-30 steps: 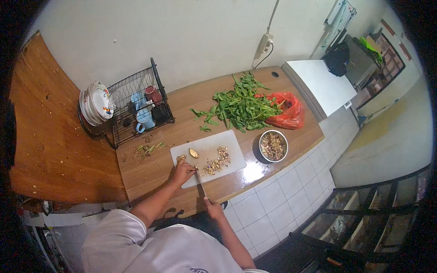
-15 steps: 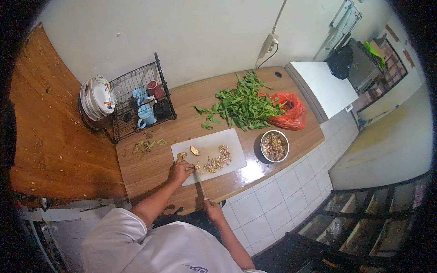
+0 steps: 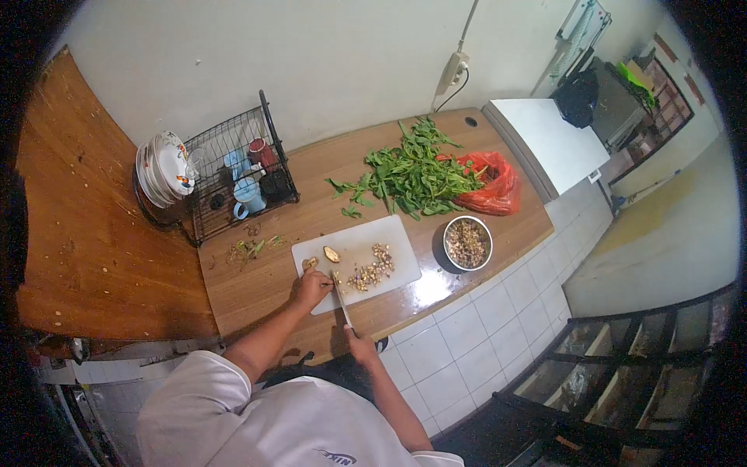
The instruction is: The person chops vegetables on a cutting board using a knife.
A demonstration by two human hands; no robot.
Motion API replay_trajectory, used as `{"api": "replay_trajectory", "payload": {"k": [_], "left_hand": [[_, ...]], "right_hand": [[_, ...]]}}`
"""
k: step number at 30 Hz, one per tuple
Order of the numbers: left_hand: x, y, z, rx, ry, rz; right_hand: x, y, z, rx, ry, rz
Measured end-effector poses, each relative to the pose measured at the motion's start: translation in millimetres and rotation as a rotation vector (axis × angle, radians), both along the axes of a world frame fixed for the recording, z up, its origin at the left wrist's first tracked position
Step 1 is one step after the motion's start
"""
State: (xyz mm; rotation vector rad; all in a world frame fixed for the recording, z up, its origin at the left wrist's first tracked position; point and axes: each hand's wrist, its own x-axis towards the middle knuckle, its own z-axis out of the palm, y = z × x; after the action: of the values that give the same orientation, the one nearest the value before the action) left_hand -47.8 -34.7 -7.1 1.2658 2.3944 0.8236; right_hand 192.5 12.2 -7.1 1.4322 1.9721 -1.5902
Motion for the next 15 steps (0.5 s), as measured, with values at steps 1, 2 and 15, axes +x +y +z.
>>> {"api": "replay_trajectory", "payload": {"k": [1, 2, 15], "left_hand": [[-1.6, 0.0, 6.1, -0.018, -0.009, 0.008], [-2.2, -1.6, 12.4, -0.013, 0.001, 0.012], [3.3, -6.5, 35.5, 0.159, -0.099, 0.231]], "right_hand": [[4.4, -6.4, -1.5, -0.040, -0.002, -0.049], [8.6, -7.4, -2.9, -0.056, 0.002, -0.070], [30.6, -2.3, 30.2, 0.051, 0.037, -0.008]]}}
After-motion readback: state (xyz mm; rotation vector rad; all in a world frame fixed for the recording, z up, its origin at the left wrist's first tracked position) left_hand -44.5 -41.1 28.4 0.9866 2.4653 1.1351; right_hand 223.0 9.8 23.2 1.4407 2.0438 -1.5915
